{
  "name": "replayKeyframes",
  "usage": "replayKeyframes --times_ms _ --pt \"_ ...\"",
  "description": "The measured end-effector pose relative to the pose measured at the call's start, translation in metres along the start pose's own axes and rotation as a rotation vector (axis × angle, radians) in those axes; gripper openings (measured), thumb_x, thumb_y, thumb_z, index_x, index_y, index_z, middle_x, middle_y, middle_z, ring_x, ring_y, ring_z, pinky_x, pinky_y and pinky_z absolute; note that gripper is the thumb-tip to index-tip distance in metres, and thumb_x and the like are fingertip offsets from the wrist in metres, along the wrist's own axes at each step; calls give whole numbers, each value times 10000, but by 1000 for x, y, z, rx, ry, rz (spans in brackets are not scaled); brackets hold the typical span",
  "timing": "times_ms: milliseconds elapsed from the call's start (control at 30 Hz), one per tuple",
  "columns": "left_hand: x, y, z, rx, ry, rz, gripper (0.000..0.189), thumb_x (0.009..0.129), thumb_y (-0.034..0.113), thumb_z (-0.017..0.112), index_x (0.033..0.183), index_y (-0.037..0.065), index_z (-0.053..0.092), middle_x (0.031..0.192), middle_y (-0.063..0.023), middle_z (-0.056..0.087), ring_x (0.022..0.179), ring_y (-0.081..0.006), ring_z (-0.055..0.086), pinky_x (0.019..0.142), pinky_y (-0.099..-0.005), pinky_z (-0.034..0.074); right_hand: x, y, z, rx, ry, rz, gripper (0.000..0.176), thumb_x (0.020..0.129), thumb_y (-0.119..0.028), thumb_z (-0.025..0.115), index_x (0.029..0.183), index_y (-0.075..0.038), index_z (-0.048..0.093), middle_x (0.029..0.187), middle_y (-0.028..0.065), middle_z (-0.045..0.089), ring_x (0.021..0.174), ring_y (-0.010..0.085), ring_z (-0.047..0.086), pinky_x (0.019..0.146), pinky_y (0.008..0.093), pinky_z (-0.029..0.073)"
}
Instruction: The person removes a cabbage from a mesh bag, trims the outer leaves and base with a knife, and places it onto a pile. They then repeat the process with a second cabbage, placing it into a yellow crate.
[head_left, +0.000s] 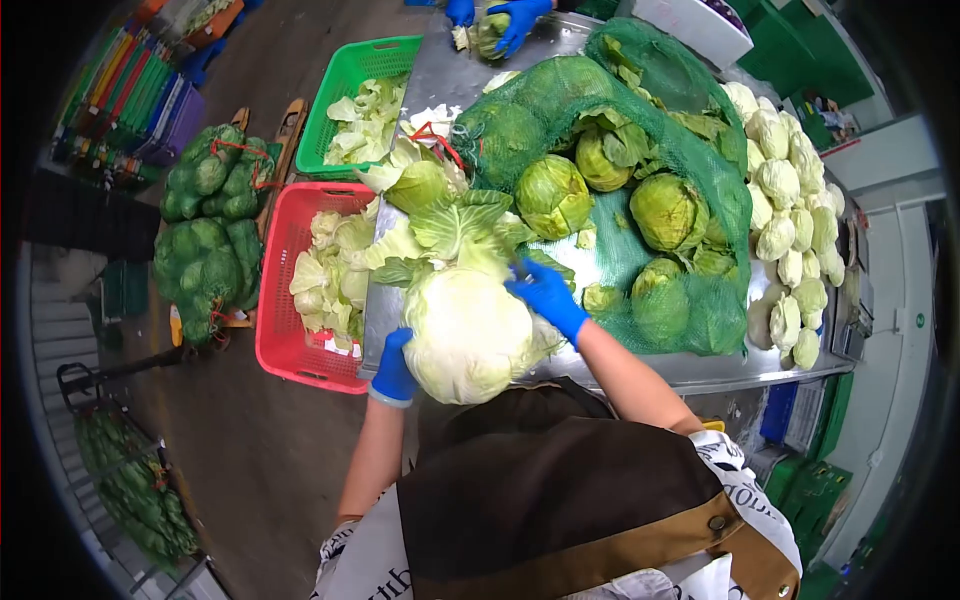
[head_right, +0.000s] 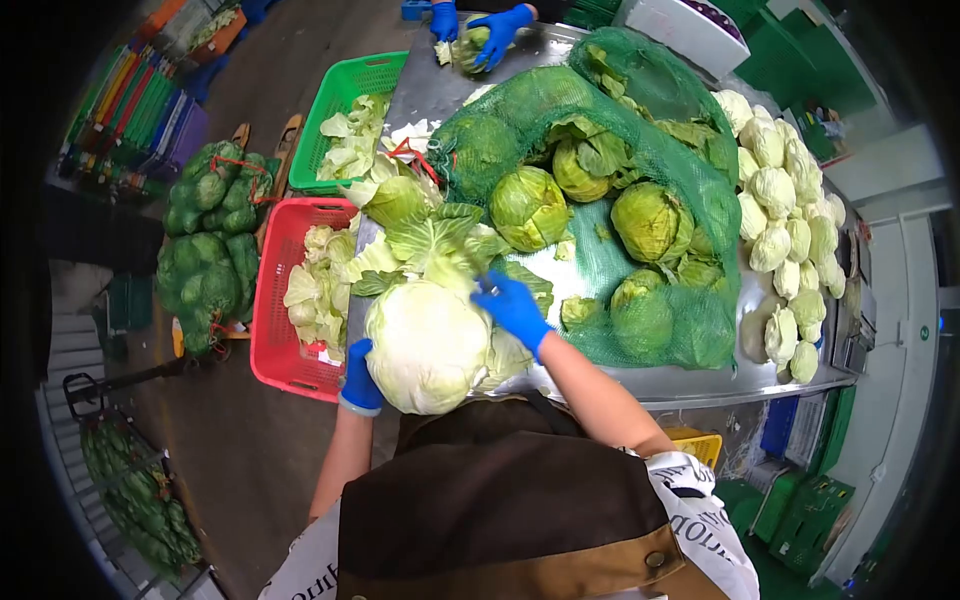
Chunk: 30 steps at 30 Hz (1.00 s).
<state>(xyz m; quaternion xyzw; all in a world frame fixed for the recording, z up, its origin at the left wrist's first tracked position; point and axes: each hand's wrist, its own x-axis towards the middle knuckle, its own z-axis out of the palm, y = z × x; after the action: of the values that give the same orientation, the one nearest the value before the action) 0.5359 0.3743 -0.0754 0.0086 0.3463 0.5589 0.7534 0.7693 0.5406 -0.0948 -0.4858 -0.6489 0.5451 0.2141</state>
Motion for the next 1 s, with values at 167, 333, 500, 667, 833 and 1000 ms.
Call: replayKeyframes --times_ms 167,333,500,667,833,1000 --pt "13 27 37 63 19 -104 657 936 462 434 1408 11 361 1367 -166 487 1233 -299 497 1054 -426 387 -11 -68 -33 475 -353 214 433 887 -321 631 1199 -26 574 943 52 626 718 49 537 576 202 443" --pt "7 1 34 -159 -43 146 576 964 363 459 1426 42 337 1394 -135 463 1261 -273 472 1061 -424 379 -30 -45 -11 739 -47 167 415 880 -312 635 1176 -34 551 902 24 590 710 61 538 572 222 447" --pt "2 0 45 36 177 226 579 858 112 618 1385 24 393 1320 -115 519 1206 -241 512 1015 -386 421 -43 -45 -10 178 -64 167 425 855 -233 681 1212 -55 533 921 23 595 662 106 536 571 259 451" --pt "-13 35 58 514 73 125 621 788 92 689 1347 -4 436 1225 -108 582 1105 -207 575 955 -340 460 -52 -107 -30 -511 -164 -554 392 909 -194 582 1297 -157 542 1219 126 594 1017 303 628 793 378 527" --pt "-3 27 50 665 -53 14 760 710 94 780 1365 -5 410 1277 -104 542 1169 -188 515 1000 -323 413 -9 -87 -22 -683 -331 -215 342 943 -339 491 1200 -146 609 1134 139 624 961 338 620 777 448 508" --pt "-5 29 56 623 -55 56 744 763 139 744 1393 5 370 1322 -116 504 1210 -205 490 1025 -336 391 -14 -57 -25 -126 -197 51 397 862 -381 651 1125 -83 648 1067 129 653 914 285 641 812 388 493"
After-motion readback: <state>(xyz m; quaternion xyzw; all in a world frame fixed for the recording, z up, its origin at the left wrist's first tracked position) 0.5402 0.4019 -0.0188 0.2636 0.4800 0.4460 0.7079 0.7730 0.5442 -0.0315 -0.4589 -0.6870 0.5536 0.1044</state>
